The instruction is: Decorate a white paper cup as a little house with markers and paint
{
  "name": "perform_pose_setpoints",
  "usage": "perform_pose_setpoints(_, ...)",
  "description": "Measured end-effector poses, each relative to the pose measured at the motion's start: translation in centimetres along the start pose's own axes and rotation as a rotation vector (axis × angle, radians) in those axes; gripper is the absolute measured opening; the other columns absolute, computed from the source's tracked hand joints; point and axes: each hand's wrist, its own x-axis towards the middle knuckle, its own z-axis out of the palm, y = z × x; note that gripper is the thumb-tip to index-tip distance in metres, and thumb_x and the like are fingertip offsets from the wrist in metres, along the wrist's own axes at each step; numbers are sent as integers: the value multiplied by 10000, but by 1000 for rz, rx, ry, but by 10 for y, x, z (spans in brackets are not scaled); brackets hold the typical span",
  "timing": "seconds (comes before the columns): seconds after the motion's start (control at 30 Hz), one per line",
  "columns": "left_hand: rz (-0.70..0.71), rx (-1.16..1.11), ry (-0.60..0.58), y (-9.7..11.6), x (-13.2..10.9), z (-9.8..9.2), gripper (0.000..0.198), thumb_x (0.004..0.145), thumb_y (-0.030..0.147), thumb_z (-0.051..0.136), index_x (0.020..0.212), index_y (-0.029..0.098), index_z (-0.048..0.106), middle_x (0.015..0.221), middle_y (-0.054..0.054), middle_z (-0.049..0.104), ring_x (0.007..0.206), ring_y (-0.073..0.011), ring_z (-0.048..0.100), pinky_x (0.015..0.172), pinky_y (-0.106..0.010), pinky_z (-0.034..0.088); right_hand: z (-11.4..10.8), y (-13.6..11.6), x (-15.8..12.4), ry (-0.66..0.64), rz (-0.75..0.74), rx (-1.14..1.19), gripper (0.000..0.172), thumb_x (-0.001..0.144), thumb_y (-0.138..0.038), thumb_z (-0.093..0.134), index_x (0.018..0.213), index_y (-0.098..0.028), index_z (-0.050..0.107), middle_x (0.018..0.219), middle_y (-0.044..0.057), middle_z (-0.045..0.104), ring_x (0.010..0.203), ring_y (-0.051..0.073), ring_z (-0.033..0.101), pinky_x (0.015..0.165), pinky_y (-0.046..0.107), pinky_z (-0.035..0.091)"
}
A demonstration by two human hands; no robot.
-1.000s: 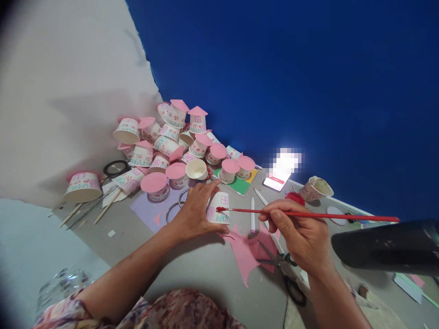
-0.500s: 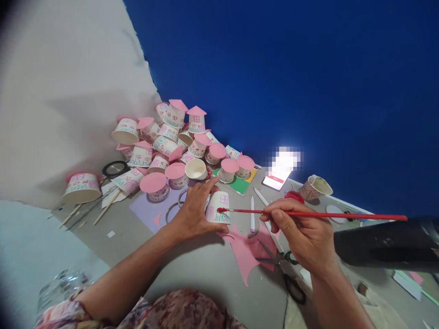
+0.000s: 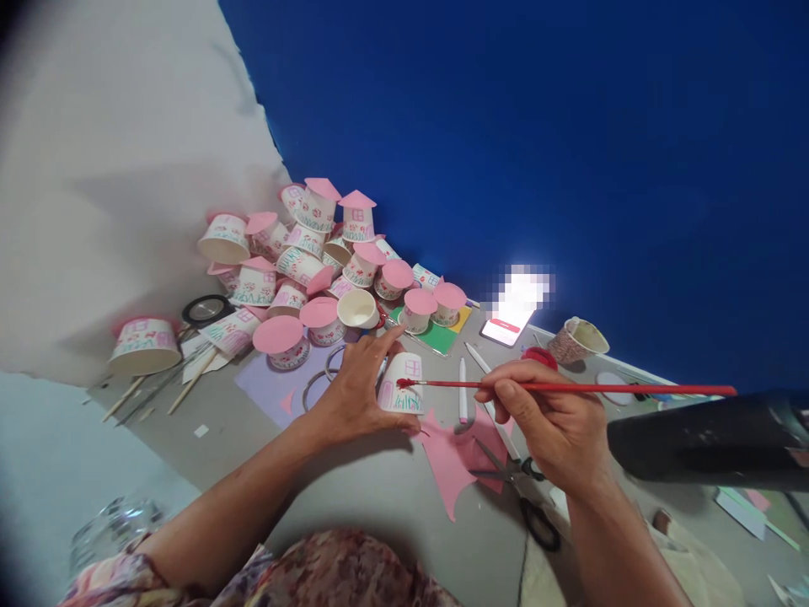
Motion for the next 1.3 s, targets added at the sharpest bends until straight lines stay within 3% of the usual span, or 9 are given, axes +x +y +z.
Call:
perform_pose_setpoints(0.43,22,2,-19,2,0,0,1369,553,687,986,1666,272,307,1328,-139,659,1162,-384,583,1046,-522,416,1,1,-2,-9,1,-5,168,1019,-337,714,952,-244,836,768,47,791,552,149,658,472,262,547)
perform_pose_setpoints(0.63,19,-4,2,-1,0,-1,1367,566,682,983,1670,270,290,1335,-138,657,1163,-380,588,1027,-508,419,0,-8,-5,116,105,29,140,1006,-363,736,928,-292,829,767,42,770,561,172,633,472,313,545)
perform_pose_setpoints(0.9,-5,-32,6,2,0,-3,1372,534,654,1007,1658,279,316,1314,-122,666,1166,-383,606,1034,-508,422,-3,-2,-1,42,18,-19,183,1006,-366,728,908,-248,828,745,49,776,519,167,635,449,312,560)
perform_pose_setpoints(1.13,2,-32,1,0,0,-2,1374,537,667,1002,1654,254,317,1309,-131,670,1167,-377,605,1034,-503,418,-1,-7,-4,123,102,47,164,1007,-383,737,926,-277,833,763,49,764,564,167,618,479,311,529)
perform_pose_setpoints(1.3,22,-32,-1,1,-2,-1,1379,532,683,997,1654,262,312,1326,-133,668,1174,-384,606,1057,-525,414,3,-6,-2,70,58,10,173,1017,-351,718,926,-257,831,747,43,766,550,158,607,489,308,516)
